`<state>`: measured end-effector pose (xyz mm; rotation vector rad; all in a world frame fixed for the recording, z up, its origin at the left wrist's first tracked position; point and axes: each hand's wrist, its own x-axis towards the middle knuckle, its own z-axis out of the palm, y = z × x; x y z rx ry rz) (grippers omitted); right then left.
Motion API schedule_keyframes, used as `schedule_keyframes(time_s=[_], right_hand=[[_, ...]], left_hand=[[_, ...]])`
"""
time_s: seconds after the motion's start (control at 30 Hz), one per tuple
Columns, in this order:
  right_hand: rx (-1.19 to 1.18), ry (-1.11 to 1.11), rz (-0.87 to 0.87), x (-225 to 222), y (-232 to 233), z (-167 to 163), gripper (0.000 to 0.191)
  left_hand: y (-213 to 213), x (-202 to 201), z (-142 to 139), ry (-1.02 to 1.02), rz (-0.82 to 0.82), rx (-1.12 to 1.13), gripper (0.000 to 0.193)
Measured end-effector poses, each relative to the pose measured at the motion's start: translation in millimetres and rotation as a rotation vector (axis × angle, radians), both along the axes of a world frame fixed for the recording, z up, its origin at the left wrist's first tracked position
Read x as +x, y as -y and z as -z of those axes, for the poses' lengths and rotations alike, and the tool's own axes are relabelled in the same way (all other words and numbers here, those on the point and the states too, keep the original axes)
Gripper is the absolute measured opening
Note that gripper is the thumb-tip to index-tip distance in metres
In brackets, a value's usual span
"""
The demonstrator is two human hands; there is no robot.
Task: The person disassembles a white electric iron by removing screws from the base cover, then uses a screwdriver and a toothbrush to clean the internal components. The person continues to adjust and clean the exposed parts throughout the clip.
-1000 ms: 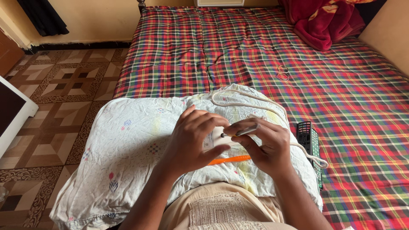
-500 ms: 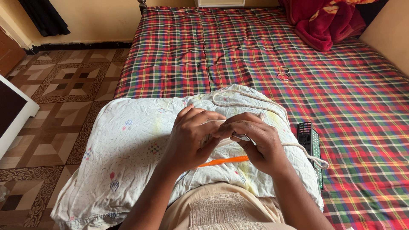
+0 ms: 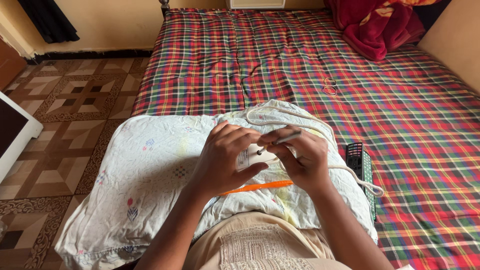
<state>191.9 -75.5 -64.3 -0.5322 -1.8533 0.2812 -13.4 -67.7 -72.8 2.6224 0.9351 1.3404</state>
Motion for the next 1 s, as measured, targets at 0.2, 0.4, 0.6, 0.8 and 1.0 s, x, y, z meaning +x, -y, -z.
schedule_keyframes(time_s=[0.2,0.4,0.6,0.8,1.0], right_hand=[[-0.047,0.034,-0.017,-1.5,0.9,3.4,0.015],[-0.094,0.060,-0.007,-3.4,4.6,-5.3,0.012],[-0.103,-0.028,0.005,-6.7,2.2,-7.4,0.010],[-0.110,-0.050,0.173,-12.6,0.0,-4.9,0.026],[-0.082,0.052,0.172,-19.0,7.0,-21.3,0.029]], left_hand=[[-3.8,-0.3,-0.8,0.011,0.003,-0.042,0.029],[-7.3,-0.9,-3.5,0.085,0.009,0.014,0.015],[-3.2,-3.7,-5.6,0.069,-0.040,-0.029,0.022],[-3.9,1.2,-3.0,0.076,-0.070,0.002,0.022],[-9.7,1.8,-2.0,0.058,-0.080,0.023,0.015]])
